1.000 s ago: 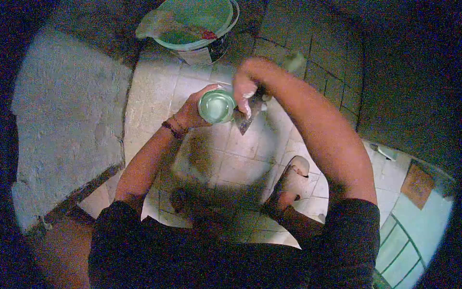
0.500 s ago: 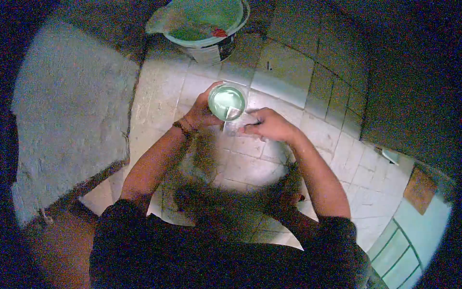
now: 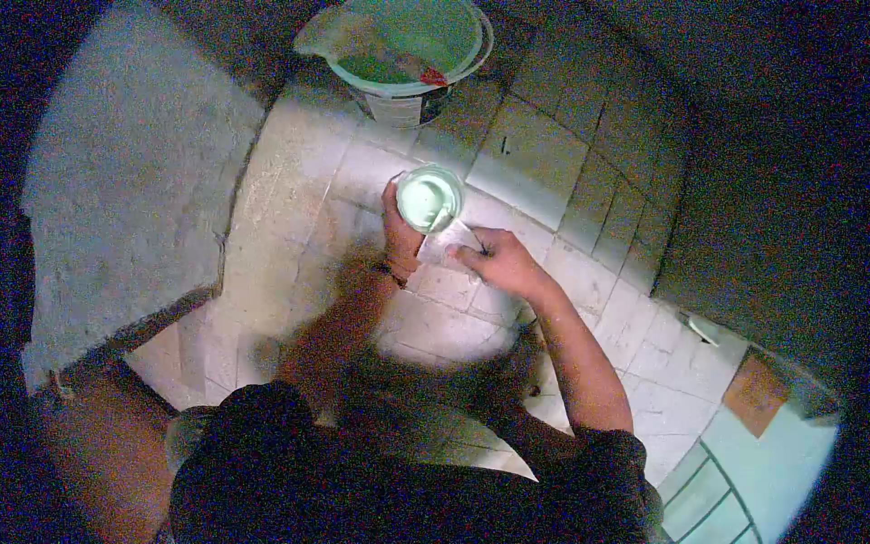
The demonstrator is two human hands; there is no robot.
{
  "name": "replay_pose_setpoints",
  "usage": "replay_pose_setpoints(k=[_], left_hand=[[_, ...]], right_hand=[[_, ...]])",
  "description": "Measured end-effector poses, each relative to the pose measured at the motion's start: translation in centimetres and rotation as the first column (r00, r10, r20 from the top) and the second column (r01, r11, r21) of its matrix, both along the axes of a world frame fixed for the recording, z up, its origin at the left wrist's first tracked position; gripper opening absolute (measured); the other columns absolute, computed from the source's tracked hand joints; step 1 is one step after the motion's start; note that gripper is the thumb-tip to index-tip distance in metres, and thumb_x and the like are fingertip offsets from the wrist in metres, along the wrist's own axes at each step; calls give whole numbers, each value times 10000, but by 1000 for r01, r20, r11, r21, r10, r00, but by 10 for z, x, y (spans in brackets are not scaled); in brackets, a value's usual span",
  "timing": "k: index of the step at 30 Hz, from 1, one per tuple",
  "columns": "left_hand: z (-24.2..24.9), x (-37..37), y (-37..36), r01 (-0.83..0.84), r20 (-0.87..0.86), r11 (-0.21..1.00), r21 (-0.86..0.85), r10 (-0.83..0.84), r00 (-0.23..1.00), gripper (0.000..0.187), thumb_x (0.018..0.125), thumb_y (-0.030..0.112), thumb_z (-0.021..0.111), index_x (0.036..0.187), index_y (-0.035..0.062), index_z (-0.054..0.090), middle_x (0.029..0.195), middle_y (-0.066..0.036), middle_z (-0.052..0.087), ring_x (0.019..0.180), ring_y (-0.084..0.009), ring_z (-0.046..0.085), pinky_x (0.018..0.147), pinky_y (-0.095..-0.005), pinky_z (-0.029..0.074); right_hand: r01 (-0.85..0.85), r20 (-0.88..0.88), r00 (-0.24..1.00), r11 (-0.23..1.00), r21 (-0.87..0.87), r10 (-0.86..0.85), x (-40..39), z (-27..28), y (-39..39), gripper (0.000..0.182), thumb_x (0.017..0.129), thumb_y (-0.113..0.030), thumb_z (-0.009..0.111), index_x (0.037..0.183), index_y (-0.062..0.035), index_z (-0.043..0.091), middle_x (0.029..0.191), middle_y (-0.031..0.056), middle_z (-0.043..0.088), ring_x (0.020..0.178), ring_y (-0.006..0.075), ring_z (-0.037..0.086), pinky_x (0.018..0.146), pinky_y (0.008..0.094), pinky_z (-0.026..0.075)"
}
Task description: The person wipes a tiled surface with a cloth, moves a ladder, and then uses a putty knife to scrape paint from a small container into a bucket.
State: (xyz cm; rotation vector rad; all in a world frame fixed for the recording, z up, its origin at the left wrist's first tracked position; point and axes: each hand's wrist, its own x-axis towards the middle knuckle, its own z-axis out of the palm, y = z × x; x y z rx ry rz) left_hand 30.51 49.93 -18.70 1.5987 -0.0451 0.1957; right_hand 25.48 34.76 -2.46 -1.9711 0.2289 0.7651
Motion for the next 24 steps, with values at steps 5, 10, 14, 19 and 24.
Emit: replay_pose_setpoints(k=[5,10,14,19,24], left_hand=[[34,2,10,149,17,971,189,-155,988,692,625,150,773,1220,35,439,1160,-187,540,1076,-391,518,917,-443,418],[33,4,13,173,132,970,172,-196,972,724,611,148,767,1236,25,424,1172,-193,533,1100,-390,506,934,-443,415],[45,4,14,160,129,956,247,-196,972,761,574,171,788,1230,28,430,1154,-188,544,1076,-381,523,930,-435,423],[38,10,14,185,195,949,256,-238,951,721,594,150,773,1222,34,438,1134,-182,557,1042,-372,543,915,-424,435],[28,11,14,212,91,951,225,-238,967,622,659,83,723,1218,53,453,1128,-173,562,1041,-362,544,901,-415,440]], right_hand=[[10,42,999,1000,-13,-10,6,-1,-4,371,844,-374,644,902,-7,640,644,50,588,587,119,483,563,312,425],[38,73,997,999,11,-39,16,-5,-8,299,843,-319,656,852,-21,633,634,-6,557,563,80,467,518,268,386],[47,83,995,999,-2,-47,28,-12,-25,197,833,-204,658,777,-22,611,619,-43,532,547,42,441,488,234,357],[-113,197,974,993,-30,116,27,-8,-22,166,831,-165,639,796,-5,614,621,-38,540,558,49,452,500,245,374],[-72,117,990,997,-21,74,14,-9,-11,187,841,-189,636,871,-4,640,630,2,568,588,67,490,538,273,417]])
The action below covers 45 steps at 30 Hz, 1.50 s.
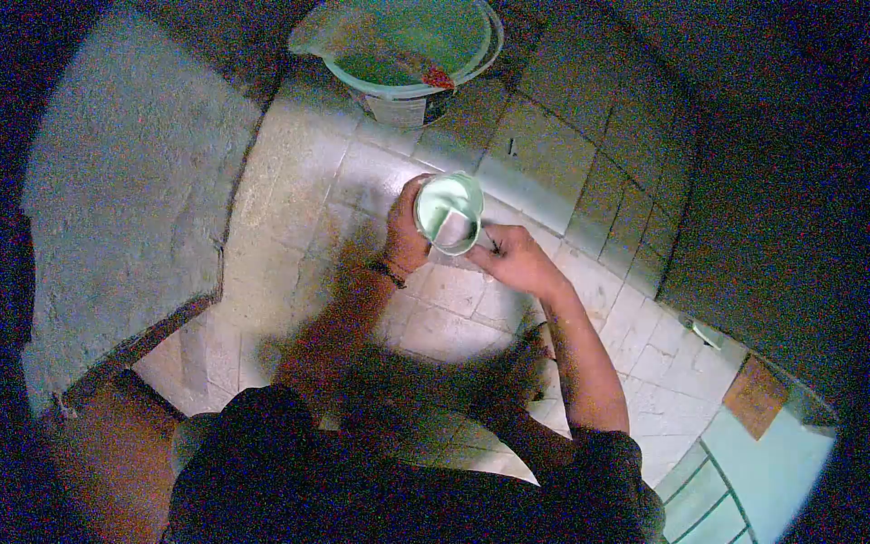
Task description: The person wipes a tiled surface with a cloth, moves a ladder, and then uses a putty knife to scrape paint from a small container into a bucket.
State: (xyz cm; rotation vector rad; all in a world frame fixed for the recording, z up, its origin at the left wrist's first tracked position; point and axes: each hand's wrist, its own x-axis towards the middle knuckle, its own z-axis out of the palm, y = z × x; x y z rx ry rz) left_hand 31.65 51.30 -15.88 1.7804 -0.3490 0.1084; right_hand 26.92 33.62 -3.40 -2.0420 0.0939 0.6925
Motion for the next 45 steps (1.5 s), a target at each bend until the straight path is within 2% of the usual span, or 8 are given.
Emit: replay_pose_setpoints(k=[5,7,14,25,28,31,35,45], left_hand=[[-13,2,-4,-39,21,999,-2,39,999,621,661,119,749,1211,54,467,1124,-170,565,1038,-358,546,897,-411,444],[-23,3,-6,-68,39,997,22,67,997,626,660,137,760,1210,55,470,1125,-168,566,1036,-357,548,892,-411,447],[4,3,-8,-57,33,998,-30,57,998,696,629,178,788,1225,47,453,1141,-165,562,1040,-363,542,891,-418,448],[30,5,6,54,195,995,83,-70,978,741,610,182,783,1235,28,416,1181,-186,523,1082,-386,505,927,-447,417],[-24,5,-9,5,81,1000,-22,-3,997,716,633,193,781,1231,29,424,1179,-181,529,1079,-384,512,925,-445,421],[-43,6,-11,19,60,999,-37,-17,998,711,648,237,777,1233,34,428,1177,-177,534,1075,-373,519,915,-437,432],[5,2,-9,9,60,999,-50,-6,998,674,657,268,768,1207,40,454,1155,-169,547,1069,-359,525,908,-425,440],[14,8,-8,-9,165,995,100,-8,986,736,612,261,793,1212,39,431,1159,-172,526,1076,-360,515,921,-419,427]], right_hand=[[79,350,933,996,35,-86,-21,-7,19,217,853,-229,643,855,-12,635,627,-4,561,583,87,488,548,276,416],[62,49,997,997,-53,-60,-21,8,30,240,855,-257,652,822,-22,622,623,-13,555,588,91,498,552,279,419],[299,-121,949,953,55,-291,-19,2,25,286,849,-294,671,717,-57,582,560,-39,492,494,49,428,449,232,335],[222,-26,975,974,45,-221,-18,-9,9,238,852,-266,660,828,-31,633,650,-60,539,558,47,440,491,242,358],[193,139,970,980,54,-199,-25,-6,31,289,857,-297,660,789,-19,621,567,-57,491,506,54,407,464,251,344],[305,-9,952,951,49,-305,-29,-1,51,336,860,-331,658,734,-24,606,534,-50,471,479,57,395,441,251,328],[435,-121,897,898,68,-425,-36,-7,67,361,876,-340,640,693,-32,594,532,-44,476,471,57,400,429,252,322],[460,-56,888,881,106,-457,-31,-2,39,286,869,-303,647,813,-22,637,622,-33,561,515,47,458,468,226,361]])
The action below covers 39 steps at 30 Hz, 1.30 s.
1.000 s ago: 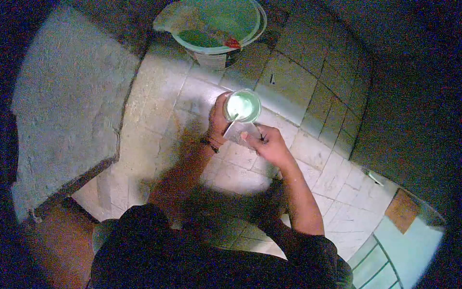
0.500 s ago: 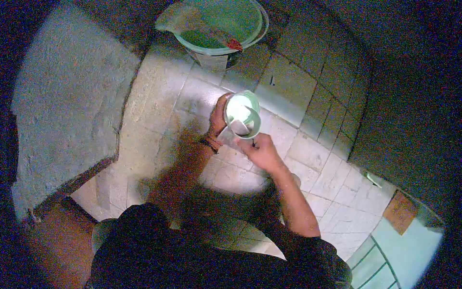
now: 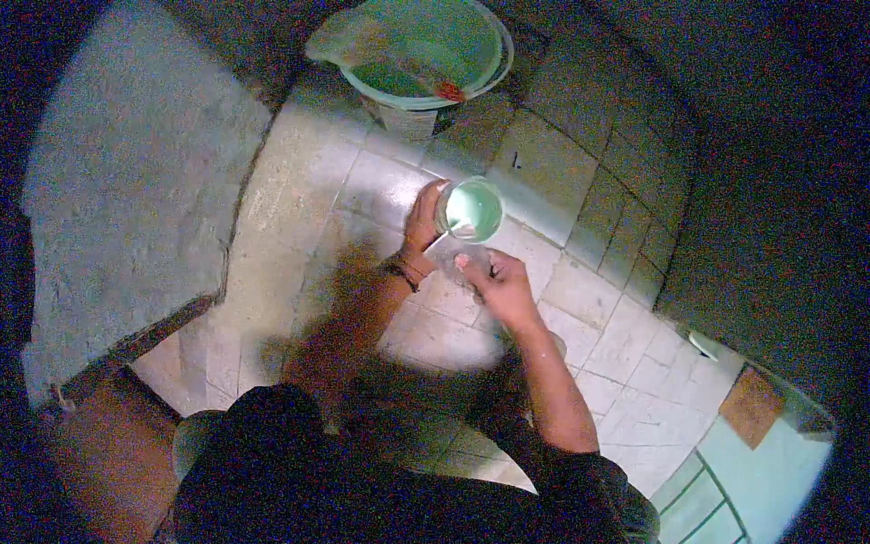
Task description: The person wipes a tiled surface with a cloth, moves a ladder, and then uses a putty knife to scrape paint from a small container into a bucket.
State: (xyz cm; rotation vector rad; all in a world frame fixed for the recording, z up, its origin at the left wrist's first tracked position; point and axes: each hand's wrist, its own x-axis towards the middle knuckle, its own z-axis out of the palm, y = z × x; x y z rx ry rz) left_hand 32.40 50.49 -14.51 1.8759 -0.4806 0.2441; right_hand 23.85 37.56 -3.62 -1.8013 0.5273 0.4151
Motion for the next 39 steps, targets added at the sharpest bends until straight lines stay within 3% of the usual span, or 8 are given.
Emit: replay_pose_setpoints(k=[6,18,23,25,27,31,34,39], left_hand=[[3,-5,-2,5,25,994,-110,-3,1000,798,544,170,810,1225,49,411,1149,-179,513,1066,-387,495,917,-450,415],[2,-1,-1,26,4,994,-105,-26,1000,790,577,216,806,1234,29,409,1170,-188,513,1077,-391,494,929,-456,410],[-8,-1,-3,20,40,996,-89,-17,999,726,645,240,770,1236,20,410,1172,-190,521,1071,-390,503,924,-455,415],[-3,6,0,-2,182,994,-109,22,983,662,703,255,731,1232,8,420,1168,-194,528,1060,-388,513,921,-443,419],[11,5,2,-14,143,995,-102,28,989,662,700,257,732,1229,5,424,1167,-195,529,1057,-388,516,920,-439,420],[-7,-1,-8,-19,-58,986,-166,9,998,664,694,257,730,1225,-2,427,1167,-193,528,1052,-385,518,921,-432,420],[-5,5,-5,-35,96,994,-102,45,994,664,678,242,734,1220,4,432,1164,-192,526,1061,-382,510,922,-434,415],[13,3,-2,-30,72,995,-95,37,997,677,649,228,746,1214,18,436,1169,-191,517,1074,-383,498,919,-444,412]], right_hand=[[12,0,1000,1000,4,-12,5,0,-25,288,857,-294,659,827,-9,640,651,-8,580,552,68,485,506,246,398],[-116,-52,993,982,-146,110,9,10,-34,252,832,-226,646,918,9,617,672,41,591,591,95,499,553,272,427],[-200,61,975,961,-191,215,10,9,-13,258,831,-213,641,928,24,606,677,80,599,647,139,564,612,323,470],[-173,-15,985,976,-135,172,7,6,-8,247,847,-220,644,925,13,619,707,28,587,645,103,518,596,288,443],[-146,-153,979,989,-40,138,8,12,-5,241,865,-242,646,912,-5,634,712,-34,560,612,62,457,555,250,400],[-189,-81,980,980,-68,183,3,8,-4,260,868,-258,644,911,-2,632,703,-32,559,614,65,461,557,250,400],[-98,-142,985,995,24,100,1,12,4,277,872,-277,643,905,-2,629,698,-34,558,614,64,459,556,246,397],[23,-54,998,999,25,-21,2,-5,-8,275,868,-291,654,882,-19,617,656,-26,561,557,61,468,496,244,384]])
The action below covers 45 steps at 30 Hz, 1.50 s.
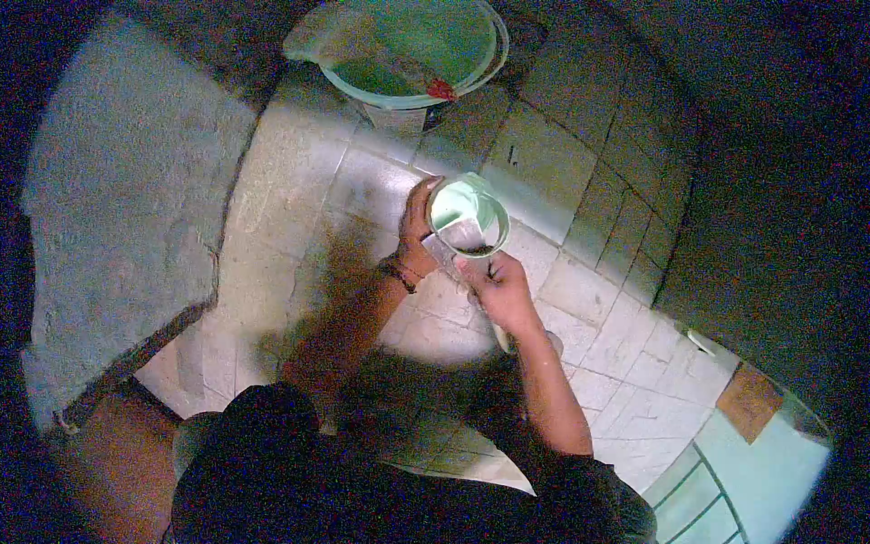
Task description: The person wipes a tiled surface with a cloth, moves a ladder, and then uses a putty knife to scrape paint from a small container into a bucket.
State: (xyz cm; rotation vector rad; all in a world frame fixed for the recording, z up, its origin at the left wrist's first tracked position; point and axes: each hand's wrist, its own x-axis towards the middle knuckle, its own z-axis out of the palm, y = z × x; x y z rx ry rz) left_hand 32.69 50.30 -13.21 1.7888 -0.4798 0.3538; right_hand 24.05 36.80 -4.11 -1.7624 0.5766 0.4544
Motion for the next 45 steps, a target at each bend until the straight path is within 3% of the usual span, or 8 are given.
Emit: replay_pose_setpoints(k=[3,11,14,17,22,29,40,45], left_hand=[[-19,-4,-10,15,-54,1000,-16,-16,998,697,630,221,756,1218,28,435,1179,-188,509,1077,-388,493,923,-454,409],[-28,-4,-11,-4,-10,1000,-5,4,1000,720,649,229,791,1237,36,424,1170,-174,521,1090,-316,523,941,-384,430],[-33,-4,-15,10,-25,998,-56,-11,1000,630,697,250,711,1220,24,441,1195,-181,501,1090,-370,487,943,-432,407],[-29,-5,-14,22,-104,999,-24,-24,994,620,710,271,702,1213,16,444,1190,-181,502,1090,-367,488,943,-433,411],[-34,-7,-17,6,-68,993,-115,-14,998,644,686,299,721,1198,13,455,1184,-183,502,1091,-366,487,933,-438,416],[-16,-5,-12,8,-105,997,81,1,994,772,592,290,818,1204,14,436,1136,-185,520,1062,-354,520,915,-403,430],[-6,-4,-4,43,-11,999,-29,-44,999,723,648,277,732,1243,15,416,1206,-195,479,1114,-387,463,958,-440,383],[-15,-7,-9,21,-45,998,-52,-23,999,674,677,284,693,1236,20,425,1205,-187,476,1108,-375,467,956,-446,388]], right_hand=[[74,-59,996,994,82,-69,9,20,-3,247,873,-267,649,864,-22,614,660,-30,559,530,53,457,482,243,380],[-18,-33,999,999,-27,17,1,8,6,290,875,-297,647,898,-9,619,667,-21,566,549,66,463,512,243,399],[-45,-31,999,998,-48,44,-4,9,21,295,874,-303,647,886,-9,614,650,-16,564,534,68,476,480,249,397],[107,-91,991,993,55,-102,-6,12,36,293,884,-310,636,828,-24,609,606,-18,541,511,57,466,465,244,380],[214,-71,976,968,133,-206,-13,0,47,291,895,-304,622,826,-21,621,631,-19,558,515,57,466,464,239,374],[292,-61,956,943,158,-285,-9,8,28,277,881,-301,640,902,-25,641,688,-23,592,548,52,477,486,226,388],[187,-50,982,981,59,-184,-7,11,30,266,890,-299,628,870,-34,626,669,-14,588,516,57,470,467,237,380],[292,-37,957,949,122,-289,-13,3,52,296,894,-319,621,810,-37,590,628,-16,556,505,63,465,460,240,373]])
